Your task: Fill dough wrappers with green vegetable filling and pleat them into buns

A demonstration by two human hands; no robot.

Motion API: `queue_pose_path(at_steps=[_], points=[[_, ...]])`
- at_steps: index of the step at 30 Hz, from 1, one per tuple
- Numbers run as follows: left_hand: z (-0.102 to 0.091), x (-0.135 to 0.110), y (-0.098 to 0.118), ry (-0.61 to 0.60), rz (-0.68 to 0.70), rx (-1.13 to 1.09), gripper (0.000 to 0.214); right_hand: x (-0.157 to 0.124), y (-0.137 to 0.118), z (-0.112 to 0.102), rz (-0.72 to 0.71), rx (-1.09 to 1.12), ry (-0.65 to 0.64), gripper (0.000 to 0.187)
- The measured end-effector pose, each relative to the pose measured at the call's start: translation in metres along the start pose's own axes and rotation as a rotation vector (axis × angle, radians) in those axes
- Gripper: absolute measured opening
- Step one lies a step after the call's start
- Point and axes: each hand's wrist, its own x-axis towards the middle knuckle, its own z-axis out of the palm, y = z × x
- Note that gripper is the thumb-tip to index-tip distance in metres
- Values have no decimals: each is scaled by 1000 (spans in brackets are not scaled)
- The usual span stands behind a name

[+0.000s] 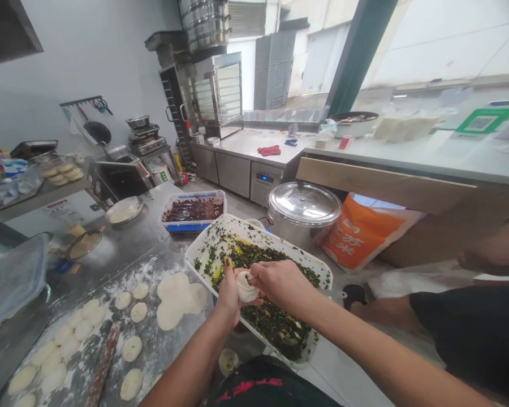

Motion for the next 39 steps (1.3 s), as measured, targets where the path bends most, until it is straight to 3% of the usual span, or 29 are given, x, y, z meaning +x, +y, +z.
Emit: queue_pose_path(at_steps=[4, 8, 12, 16, 22, 34, 39], points=[[0, 1, 0, 7, 19, 21, 51, 0, -1, -2, -12, 6, -70, 4], [0, 3, -2, 3, 45, 67, 55, 0, -2, -2, -16, -19, -53, 5], [0, 2, -1, -9, 26, 132, 59, 0, -1, -3, -35, 21, -35, 22], [-2, -2, 2, -54, 2, 44, 57, 0, 2, -3, -75, 41, -35, 10], [-1, 0, 0, -25, -47, -28, 55, 0, 1, -1, -74, 31, -3, 7], [1, -6, 6, -30, -22, -69, 55, 1, 4, -1, -65, 47, 30, 6], [-1, -6, 5, -53, 9, -123, 50, 1, 5, -4, -26, 57, 3, 15]])
